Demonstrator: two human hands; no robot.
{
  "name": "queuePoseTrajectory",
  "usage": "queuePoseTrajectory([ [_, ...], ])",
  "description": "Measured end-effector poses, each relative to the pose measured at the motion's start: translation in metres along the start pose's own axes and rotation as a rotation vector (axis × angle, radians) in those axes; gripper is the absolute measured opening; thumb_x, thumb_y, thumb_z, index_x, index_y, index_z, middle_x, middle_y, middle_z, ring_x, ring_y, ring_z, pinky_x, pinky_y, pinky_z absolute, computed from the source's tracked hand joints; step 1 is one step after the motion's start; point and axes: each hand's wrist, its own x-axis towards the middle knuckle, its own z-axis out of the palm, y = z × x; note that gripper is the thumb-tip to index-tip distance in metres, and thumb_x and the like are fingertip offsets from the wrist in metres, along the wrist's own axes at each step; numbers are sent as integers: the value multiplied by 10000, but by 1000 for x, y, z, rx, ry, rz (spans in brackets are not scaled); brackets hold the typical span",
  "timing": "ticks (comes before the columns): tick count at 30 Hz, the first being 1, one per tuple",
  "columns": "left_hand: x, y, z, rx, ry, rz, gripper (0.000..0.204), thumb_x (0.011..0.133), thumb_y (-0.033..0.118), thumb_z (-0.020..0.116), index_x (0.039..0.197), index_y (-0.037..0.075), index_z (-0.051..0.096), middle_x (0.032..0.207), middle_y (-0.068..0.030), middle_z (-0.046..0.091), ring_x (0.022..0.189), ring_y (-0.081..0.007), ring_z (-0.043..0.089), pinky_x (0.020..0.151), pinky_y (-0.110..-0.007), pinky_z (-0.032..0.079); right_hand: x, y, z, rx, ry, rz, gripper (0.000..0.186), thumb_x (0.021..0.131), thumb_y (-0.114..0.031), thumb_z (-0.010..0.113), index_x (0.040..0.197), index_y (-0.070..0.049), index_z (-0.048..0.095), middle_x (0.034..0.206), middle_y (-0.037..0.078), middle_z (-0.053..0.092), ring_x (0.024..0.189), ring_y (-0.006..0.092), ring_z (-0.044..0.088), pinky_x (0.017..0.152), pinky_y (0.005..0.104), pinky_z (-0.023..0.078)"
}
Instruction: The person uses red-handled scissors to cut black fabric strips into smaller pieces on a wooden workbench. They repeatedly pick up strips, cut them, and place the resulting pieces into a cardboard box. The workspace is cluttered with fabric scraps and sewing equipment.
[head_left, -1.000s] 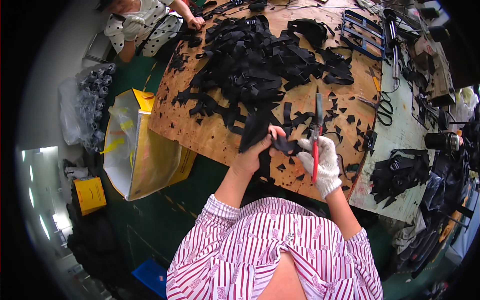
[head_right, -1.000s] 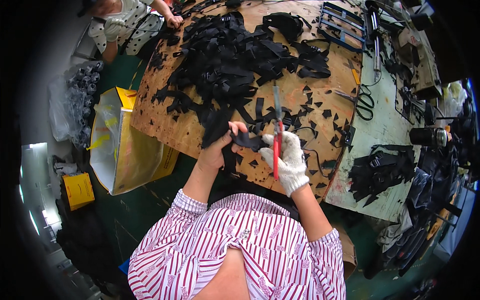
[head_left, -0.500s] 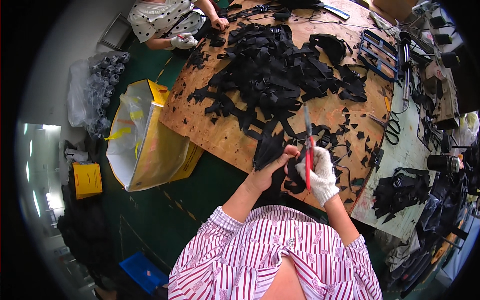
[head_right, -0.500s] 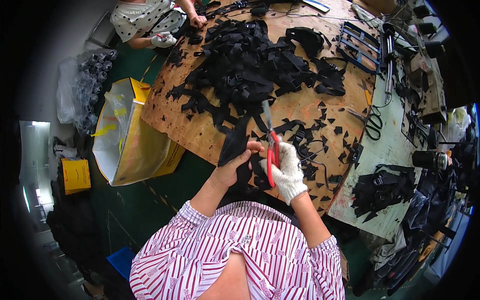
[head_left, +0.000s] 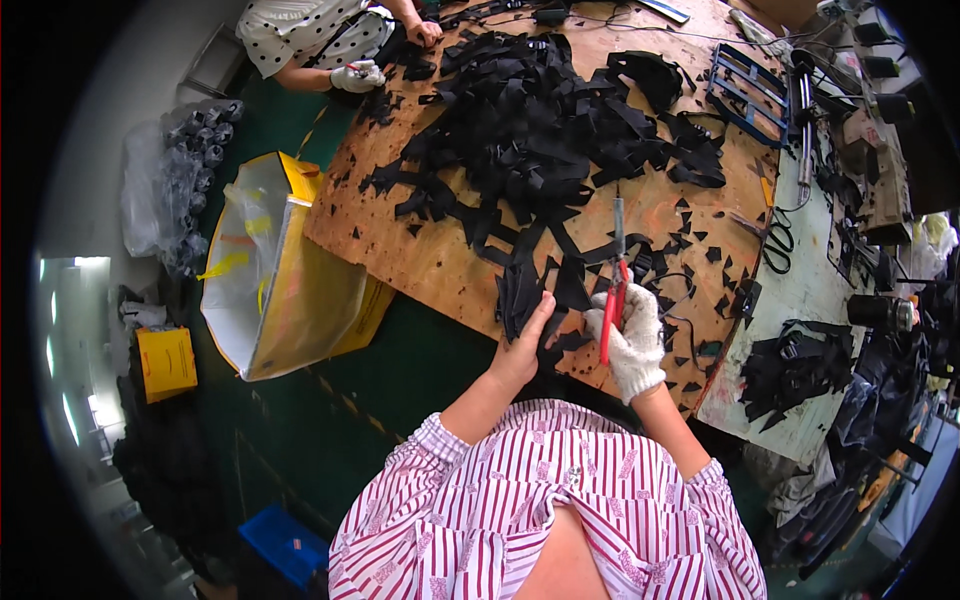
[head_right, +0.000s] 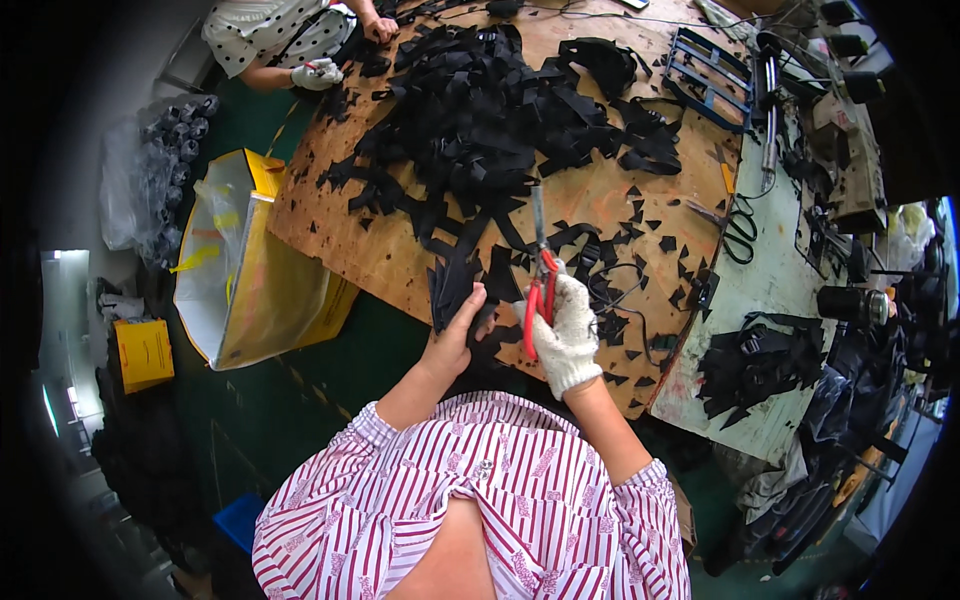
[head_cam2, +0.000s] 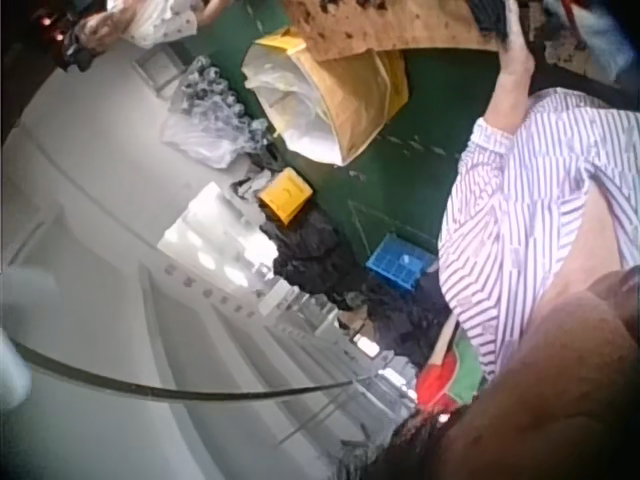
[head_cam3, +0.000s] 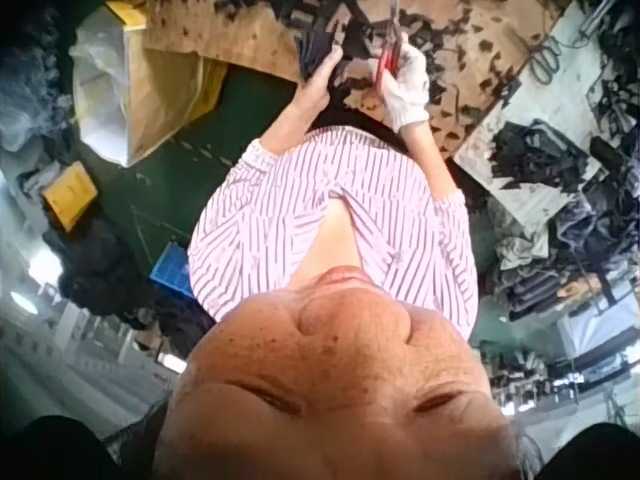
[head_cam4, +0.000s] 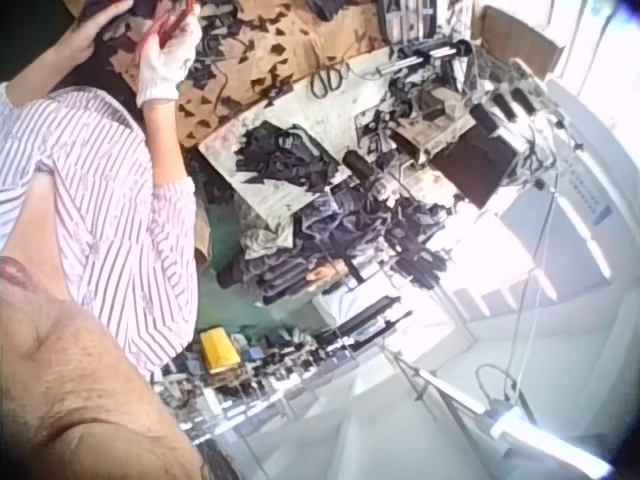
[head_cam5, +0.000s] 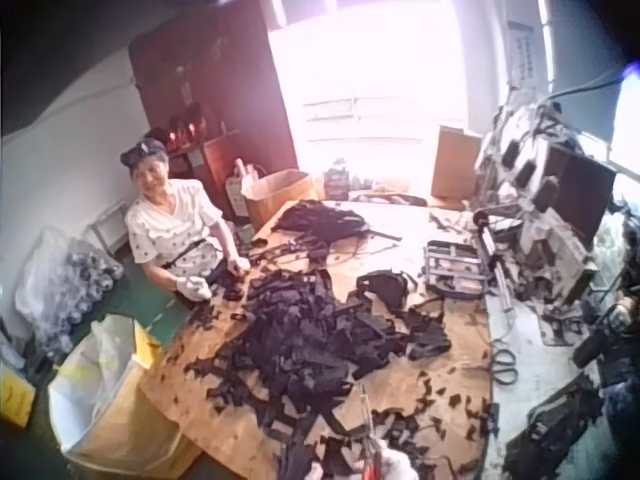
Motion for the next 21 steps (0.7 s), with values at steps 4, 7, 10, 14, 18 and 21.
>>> queuePoseTrajectory([
  [4,-4,7,7,-2,66,250,343,885,223,619,1153,24,542,1137,-67,550,1055,-130,521,893,-249,425,-12,-6,-28,-98,-145,243,429,780,-38,659,1130,-41,413,878,26,530,715,81,533,632,213,462],
  [7,1,1,0,209,92,317,314,902,173,589,1159,3,531,1157,-77,538,1076,-135,513,901,-258,425,-28,9,-40,-268,-220,263,443,756,-58,667,1123,-42,418,864,18,512,694,80,513,614,210,449],
  [10,6,-1,-5,300,28,391,288,912,118,562,1167,-9,520,1169,-80,529,1091,-141,505,914,-260,418,-37,-7,-42,-360,-290,352,505,736,-133,685,1151,-41,412,882,40,511,787,113,511,706,242,459],
  [14,11,-10,-19,420,3,472,254,904,73,563,1144,-3,535,1137,-69,545,995,-123,544,833,-235,444,-38,-21,-46,-476,-359,400,589,722,-225,714,1190,-30,414,960,99,542,873,191,542,792,303,455],
  [18,4,8,0,255,57,328,239,901,71,566,1130,6,550,1110,-39,558,910,-97,557,769,-222,449,-33,-29,-51,-623,-423,428,711,701,-330,751,1243,-20,410,1070,179,579,974,290,584,859,352,448],
  [21,6,7,1,215,51,309,240,895,72,574,1124,3,551,1095,-40,572,924,-107,567,773,-224,452,-33,-29,-53,-666,-438,405,727,695,-353,753,1248,-24,416,1061,189,586,968,312,590,851,358,452],
])
